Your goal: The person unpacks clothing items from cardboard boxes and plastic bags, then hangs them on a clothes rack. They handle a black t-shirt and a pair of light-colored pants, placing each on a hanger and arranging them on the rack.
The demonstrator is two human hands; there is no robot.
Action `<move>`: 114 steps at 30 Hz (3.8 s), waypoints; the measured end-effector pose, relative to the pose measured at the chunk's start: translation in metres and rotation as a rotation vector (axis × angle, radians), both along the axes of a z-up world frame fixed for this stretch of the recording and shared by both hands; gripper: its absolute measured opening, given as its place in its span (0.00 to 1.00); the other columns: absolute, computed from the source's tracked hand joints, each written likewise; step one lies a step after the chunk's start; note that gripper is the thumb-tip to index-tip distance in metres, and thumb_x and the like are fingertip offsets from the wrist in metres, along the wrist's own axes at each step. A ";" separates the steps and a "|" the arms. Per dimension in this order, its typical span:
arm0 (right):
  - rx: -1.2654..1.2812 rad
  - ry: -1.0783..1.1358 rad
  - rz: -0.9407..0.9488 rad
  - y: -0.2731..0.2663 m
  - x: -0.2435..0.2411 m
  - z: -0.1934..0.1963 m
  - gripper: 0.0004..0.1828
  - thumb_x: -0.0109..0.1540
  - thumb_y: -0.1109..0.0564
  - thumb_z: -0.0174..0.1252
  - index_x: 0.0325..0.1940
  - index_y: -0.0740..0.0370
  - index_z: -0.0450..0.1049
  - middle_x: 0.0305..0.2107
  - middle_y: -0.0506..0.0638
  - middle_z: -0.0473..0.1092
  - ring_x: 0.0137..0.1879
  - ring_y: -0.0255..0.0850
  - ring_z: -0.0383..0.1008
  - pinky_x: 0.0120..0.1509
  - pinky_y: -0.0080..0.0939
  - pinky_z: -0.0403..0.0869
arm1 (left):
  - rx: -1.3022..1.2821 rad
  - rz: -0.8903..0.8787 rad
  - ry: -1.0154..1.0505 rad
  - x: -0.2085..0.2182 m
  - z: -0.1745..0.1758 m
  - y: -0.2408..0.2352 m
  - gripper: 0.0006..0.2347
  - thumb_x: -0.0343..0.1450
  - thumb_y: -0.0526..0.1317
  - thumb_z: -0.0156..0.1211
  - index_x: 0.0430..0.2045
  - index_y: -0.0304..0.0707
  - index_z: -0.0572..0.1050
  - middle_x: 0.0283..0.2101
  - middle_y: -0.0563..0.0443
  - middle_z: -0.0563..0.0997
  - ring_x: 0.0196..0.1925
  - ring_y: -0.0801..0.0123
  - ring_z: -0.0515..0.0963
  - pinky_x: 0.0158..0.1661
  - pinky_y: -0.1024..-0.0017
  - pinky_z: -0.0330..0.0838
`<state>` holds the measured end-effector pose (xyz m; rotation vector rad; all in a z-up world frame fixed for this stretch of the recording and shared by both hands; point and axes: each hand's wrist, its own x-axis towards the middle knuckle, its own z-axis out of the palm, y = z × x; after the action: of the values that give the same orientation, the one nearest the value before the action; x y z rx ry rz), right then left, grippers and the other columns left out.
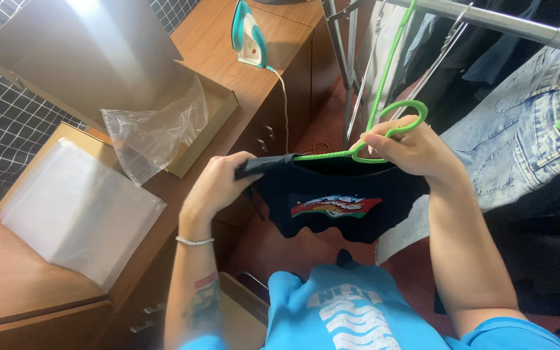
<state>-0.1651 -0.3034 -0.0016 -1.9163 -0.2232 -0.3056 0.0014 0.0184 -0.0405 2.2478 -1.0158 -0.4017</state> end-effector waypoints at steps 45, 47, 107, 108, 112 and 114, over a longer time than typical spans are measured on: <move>-0.604 -0.026 -0.308 -0.043 -0.039 -0.060 0.33 0.64 0.44 0.62 0.21 0.59 0.48 0.16 0.45 0.46 0.27 0.34 0.44 0.31 0.44 0.50 | -0.178 -0.177 -0.340 -0.005 0.038 -0.017 0.11 0.77 0.46 0.57 0.27 0.42 0.74 0.19 0.52 0.68 0.23 0.59 0.63 0.30 0.66 0.62; -0.621 -0.061 -0.335 -0.039 -0.045 -0.056 0.32 0.66 0.43 0.58 0.20 0.58 0.49 0.16 0.44 0.47 0.25 0.35 0.44 0.30 0.43 0.49 | -0.148 -0.155 -0.325 -0.009 0.046 -0.014 0.10 0.77 0.46 0.58 0.29 0.43 0.76 0.19 0.54 0.70 0.22 0.62 0.65 0.29 0.67 0.62; -0.221 0.175 -1.217 -0.022 -0.134 -0.057 0.15 0.64 0.47 0.63 0.29 0.57 0.71 0.15 0.50 0.66 0.26 0.43 0.70 0.32 0.42 0.66 | -0.581 -0.480 -0.189 -0.104 -0.033 -0.235 0.23 0.75 0.43 0.58 0.65 0.37 0.65 0.65 0.36 0.71 0.67 0.39 0.69 0.63 0.49 0.66; -0.291 0.176 -1.257 -0.032 -0.125 -0.056 0.15 0.64 0.47 0.62 0.30 0.58 0.71 0.16 0.51 0.67 0.27 0.47 0.72 0.33 0.46 0.67 | -0.575 -0.475 -0.196 -0.103 -0.032 -0.237 0.22 0.76 0.44 0.58 0.65 0.37 0.65 0.65 0.36 0.71 0.67 0.39 0.69 0.63 0.49 0.66; -0.347 0.175 -1.306 -0.068 -0.096 -0.071 0.16 0.64 0.47 0.62 0.28 0.57 0.70 0.15 0.49 0.68 0.27 0.50 0.74 0.33 0.47 0.69 | -0.562 -0.452 -0.219 -0.098 -0.032 -0.247 0.22 0.76 0.44 0.57 0.64 0.36 0.66 0.64 0.35 0.72 0.67 0.38 0.70 0.63 0.49 0.66; -0.351 0.216 -1.333 -0.081 -0.085 -0.081 0.16 0.63 0.46 0.60 0.30 0.60 0.71 0.19 0.54 0.72 0.32 0.60 0.77 0.37 0.57 0.73 | -0.545 -0.438 -0.244 -0.096 -0.037 -0.255 0.23 0.75 0.44 0.59 0.64 0.35 0.66 0.64 0.36 0.72 0.67 0.39 0.70 0.63 0.50 0.66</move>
<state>-0.2500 -0.3845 -0.0821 -2.1608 1.2697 -0.9550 -0.0941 -0.2362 -0.0776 1.6048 -1.5386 -0.0133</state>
